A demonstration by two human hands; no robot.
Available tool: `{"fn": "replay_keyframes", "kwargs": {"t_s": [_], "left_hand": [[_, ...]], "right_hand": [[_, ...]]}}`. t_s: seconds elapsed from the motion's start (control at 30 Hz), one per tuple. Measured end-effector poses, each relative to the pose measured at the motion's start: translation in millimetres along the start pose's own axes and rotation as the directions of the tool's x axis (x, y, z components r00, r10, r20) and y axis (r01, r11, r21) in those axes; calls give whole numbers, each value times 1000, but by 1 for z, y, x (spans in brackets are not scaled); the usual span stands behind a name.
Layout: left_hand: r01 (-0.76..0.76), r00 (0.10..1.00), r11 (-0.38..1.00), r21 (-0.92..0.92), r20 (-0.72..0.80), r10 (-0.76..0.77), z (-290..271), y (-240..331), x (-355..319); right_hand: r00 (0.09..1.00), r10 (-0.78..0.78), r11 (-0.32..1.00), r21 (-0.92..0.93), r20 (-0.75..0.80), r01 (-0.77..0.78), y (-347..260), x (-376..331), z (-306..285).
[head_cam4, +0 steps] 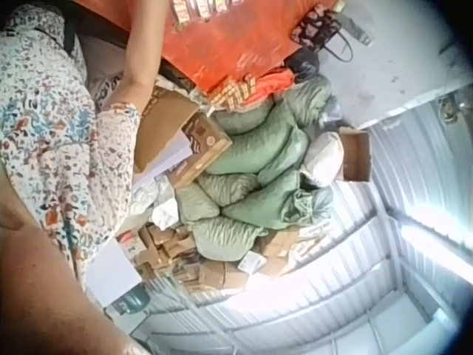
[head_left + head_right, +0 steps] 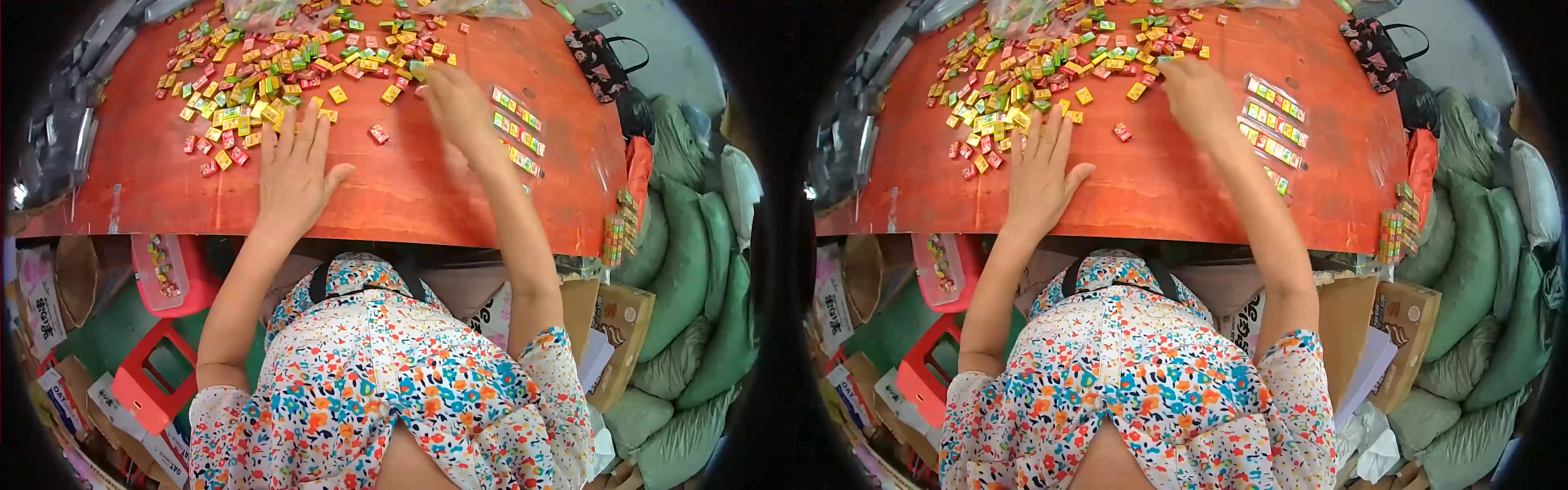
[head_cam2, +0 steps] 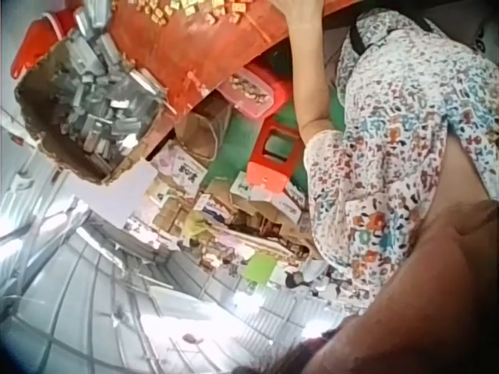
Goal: Arranging small colorful rectangular items into clear plastic trays on a workbench.
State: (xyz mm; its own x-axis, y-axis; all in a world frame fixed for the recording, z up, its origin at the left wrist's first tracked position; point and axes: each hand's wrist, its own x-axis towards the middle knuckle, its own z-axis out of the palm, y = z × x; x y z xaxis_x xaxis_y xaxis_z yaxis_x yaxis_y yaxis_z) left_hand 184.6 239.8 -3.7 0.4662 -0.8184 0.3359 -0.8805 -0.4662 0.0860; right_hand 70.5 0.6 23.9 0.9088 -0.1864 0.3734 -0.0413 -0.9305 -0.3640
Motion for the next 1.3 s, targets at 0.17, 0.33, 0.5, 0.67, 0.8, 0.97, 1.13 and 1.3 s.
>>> {"fn": "replay_keyframes", "kwargs": {"t_s": [0.17,0.33,0.5,0.67,0.8,0.97,1.13,1.3], "left_hand": [[-31,999,995,-95,5,32,-9,19,0],[-36,999,988,-148,-2,37,-14,12,-9],[-68,997,984,-167,-52,60,-19,5,-20],[-81,997,973,-216,-31,76,-16,8,-36],[-49,999,968,-246,-26,44,-13,7,-41],[-71,997,972,-224,-26,67,-13,8,-40],[-77,996,971,-226,-64,64,-13,10,-41],[-60,996,976,-208,-74,45,-12,10,-44]], "right_hand": [[999,32,970,-244,35,-23,36,35,-9],[994,78,973,-223,75,-59,35,28,-11],[968,228,969,-79,-103,-236,36,10,-20],[966,189,978,-52,-176,-201,47,10,-23],[986,-28,983,-182,-165,-3,32,11,-27],[995,7,991,-134,-102,-21,20,4,-22],[1000,9,971,-239,-19,-13,17,5,-9],[999,0,992,-127,55,7,23,14,-10]]}}
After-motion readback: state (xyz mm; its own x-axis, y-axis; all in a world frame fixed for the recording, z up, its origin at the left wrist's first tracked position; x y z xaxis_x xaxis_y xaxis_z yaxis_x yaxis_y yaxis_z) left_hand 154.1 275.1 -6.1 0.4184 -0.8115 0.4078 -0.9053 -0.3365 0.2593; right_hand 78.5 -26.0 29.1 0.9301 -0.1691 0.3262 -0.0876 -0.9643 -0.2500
